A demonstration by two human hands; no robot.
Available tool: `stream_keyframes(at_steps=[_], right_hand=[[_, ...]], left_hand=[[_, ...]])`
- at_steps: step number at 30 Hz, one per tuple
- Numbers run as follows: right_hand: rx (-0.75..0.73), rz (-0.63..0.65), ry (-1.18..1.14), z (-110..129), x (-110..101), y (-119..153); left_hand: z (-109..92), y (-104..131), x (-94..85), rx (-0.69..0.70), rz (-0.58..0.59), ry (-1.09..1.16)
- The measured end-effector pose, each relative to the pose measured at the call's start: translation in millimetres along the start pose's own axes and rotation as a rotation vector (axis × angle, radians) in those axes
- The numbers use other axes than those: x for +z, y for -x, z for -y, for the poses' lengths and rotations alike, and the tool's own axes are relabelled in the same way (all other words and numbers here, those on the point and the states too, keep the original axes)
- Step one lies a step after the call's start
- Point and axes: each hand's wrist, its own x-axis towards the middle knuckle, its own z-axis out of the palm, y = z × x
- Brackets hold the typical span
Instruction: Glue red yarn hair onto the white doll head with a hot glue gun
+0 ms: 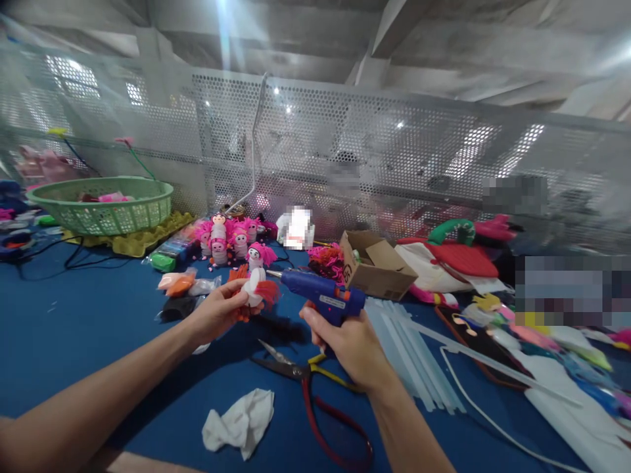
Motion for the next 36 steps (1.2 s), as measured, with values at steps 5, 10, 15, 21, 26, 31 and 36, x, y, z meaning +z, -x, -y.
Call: stream_keyframes(at_steps=[5,10,15,21,26,31,36], right_hand=[[-0.005,0.011,0.107,5.5,1.0,2.3],[-0.003,-0.045,0.208,0.9,0.9,2.9],[-0.023,-0.046,0.263,2.5,1.0,2.5],[-0.014,-0.054,0.261,6.4,3.2,2.8],[-0.038,-0.049,0.306,6.0,2.5,2.9],[-0.050,-0.037,0.369,5.9,0.8,3.7],[-0.083,-0.059,0.426,4.8,0.4,4.1]], left_hand=[[-1.1,0.6,-1.6,0.012,-0.019,-0.003],[0.4,0.9,-4.3,0.015,-0.028,-0.030],[-0.4,1.1,-3.5,0.038,-0.034,-0.022],[-3.5,2.5,-0.8,0.047,-0.041,-0.017],[-3.1,2.4,-2.1,0.065,-0.045,-0.034],[-2.4,2.1,-1.3,0.069,-0.052,-0.047],[-2.0,1.9,-1.5,0.068,-0.038,-0.045]])
